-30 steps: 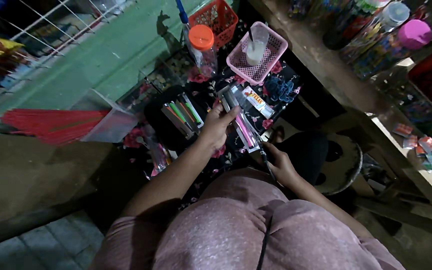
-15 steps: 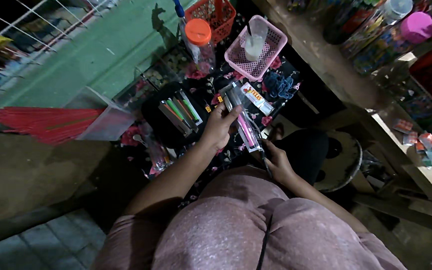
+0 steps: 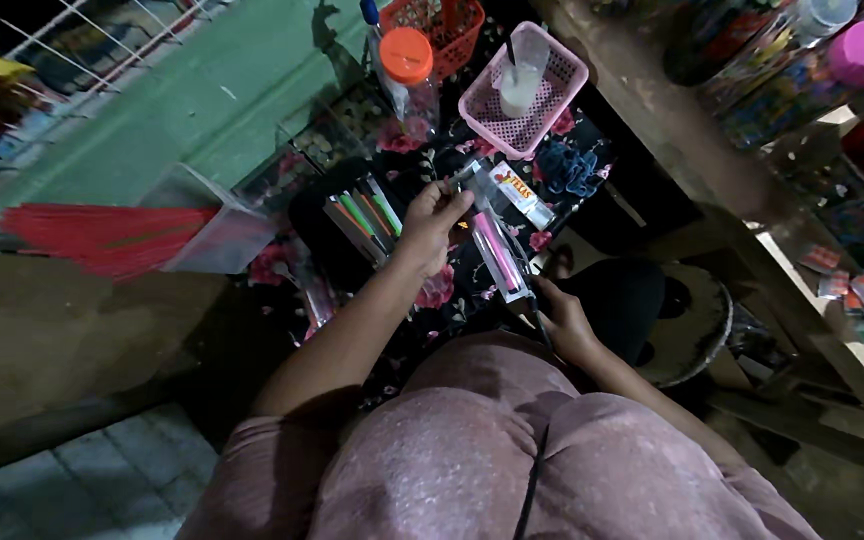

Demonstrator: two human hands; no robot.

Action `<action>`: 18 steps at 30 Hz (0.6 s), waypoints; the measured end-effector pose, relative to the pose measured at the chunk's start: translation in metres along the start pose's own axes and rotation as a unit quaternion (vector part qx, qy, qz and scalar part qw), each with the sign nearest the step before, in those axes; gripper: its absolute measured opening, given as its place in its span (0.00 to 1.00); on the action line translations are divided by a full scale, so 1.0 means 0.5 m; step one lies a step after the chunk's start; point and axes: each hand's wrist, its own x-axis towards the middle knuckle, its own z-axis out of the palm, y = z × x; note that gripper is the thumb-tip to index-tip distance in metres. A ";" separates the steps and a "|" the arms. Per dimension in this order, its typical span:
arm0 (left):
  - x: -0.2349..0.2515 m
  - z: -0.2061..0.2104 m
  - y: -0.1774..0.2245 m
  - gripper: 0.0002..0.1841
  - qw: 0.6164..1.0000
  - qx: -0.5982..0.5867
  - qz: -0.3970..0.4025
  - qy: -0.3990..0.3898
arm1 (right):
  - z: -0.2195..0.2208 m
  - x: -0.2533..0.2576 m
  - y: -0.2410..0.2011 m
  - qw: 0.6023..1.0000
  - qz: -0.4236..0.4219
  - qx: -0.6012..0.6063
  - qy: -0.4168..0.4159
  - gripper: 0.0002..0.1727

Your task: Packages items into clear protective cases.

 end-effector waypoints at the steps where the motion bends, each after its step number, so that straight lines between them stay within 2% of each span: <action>1: -0.001 0.000 -0.001 0.11 1.000 0.007 -0.008 -0.010 | -0.003 0.004 -0.003 1.000 0.014 0.006 -0.008 0.27; 5: -0.011 0.014 -0.014 0.10 0.998 0.002 -0.049 -0.030 | -0.006 0.021 0.005 0.999 0.021 0.016 -0.021 0.31; 18: 0.011 -0.003 -0.025 0.10 0.998 -0.014 -0.054 -0.022 | 0.002 0.045 0.007 1.000 0.003 -0.001 -0.016 0.25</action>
